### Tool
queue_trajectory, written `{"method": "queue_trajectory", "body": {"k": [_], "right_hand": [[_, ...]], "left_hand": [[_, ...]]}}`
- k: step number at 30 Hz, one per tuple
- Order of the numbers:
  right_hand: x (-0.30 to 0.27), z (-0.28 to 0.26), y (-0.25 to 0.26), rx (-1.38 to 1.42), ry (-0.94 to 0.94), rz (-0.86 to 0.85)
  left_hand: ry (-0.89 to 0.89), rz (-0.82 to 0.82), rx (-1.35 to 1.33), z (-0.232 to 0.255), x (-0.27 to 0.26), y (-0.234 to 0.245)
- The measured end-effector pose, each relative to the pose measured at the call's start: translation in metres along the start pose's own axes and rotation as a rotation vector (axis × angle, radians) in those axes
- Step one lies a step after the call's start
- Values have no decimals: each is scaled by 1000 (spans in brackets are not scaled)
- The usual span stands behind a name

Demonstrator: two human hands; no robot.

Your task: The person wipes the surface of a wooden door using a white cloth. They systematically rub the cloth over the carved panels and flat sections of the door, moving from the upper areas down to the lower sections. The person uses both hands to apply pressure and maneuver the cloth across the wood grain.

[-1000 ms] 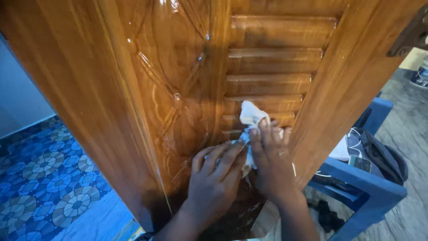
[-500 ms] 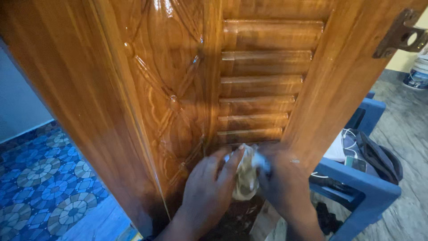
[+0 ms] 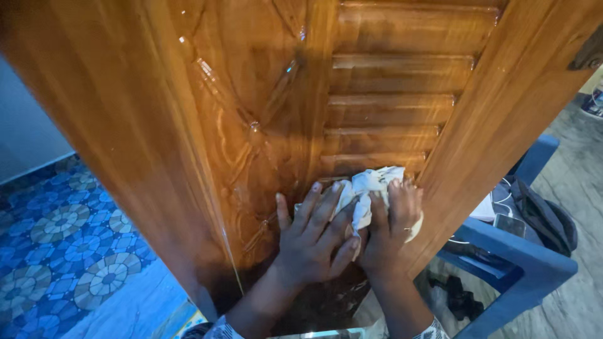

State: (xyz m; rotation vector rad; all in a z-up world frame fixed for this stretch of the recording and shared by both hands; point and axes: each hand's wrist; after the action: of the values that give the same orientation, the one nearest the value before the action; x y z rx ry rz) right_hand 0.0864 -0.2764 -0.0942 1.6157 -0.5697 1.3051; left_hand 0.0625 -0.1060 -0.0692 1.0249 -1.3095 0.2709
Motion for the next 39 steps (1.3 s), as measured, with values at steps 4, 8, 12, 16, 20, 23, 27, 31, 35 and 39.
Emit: {"method": "queue_trajectory", "body": {"k": [4,8,12,16,20,23,27,31,35,39], "right_hand": [[-61,18,-41,-42,9,-27],[-149,29,-92,-27,46,-144],[-225,26,-121,26,162,-124],[-240,26,-130,2,168,-133],[-194,29,-110,-16,120,-153],[-136,27,-88,-16,58,-181],[-75,20,-58,-19,96,-109],[-36,19,-19,-95,126,-150],[-6,25,21,-296,44,-65],[12,31,32,-62,-148,68]], "left_hand": [[-31,-117,127,-6,-46,-33],[-23,-356,94,-12,-126,-87],[-57,-532,22,-7,-200,-131],[-104,-505,-7,-10,-217,-134],[-64,-461,-2,-11,-171,-125],[-10,-317,129,-11,-122,-103],[32,-135,183,-8,-77,-78],[2,-76,88,-2,-53,-72],[4,-152,73,18,-30,-63],[-14,-206,14,36,-6,-47]]}}
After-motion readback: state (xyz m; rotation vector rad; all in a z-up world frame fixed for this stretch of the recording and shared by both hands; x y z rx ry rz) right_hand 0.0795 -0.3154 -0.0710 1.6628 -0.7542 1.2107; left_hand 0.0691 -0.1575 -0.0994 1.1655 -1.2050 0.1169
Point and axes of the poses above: each hand's wrist, its own x-axis towards the middle knuckle, its own y-axis out of the back of the hand, z = x × y, and after that the axes turned 13 degrees about -z, right-handed
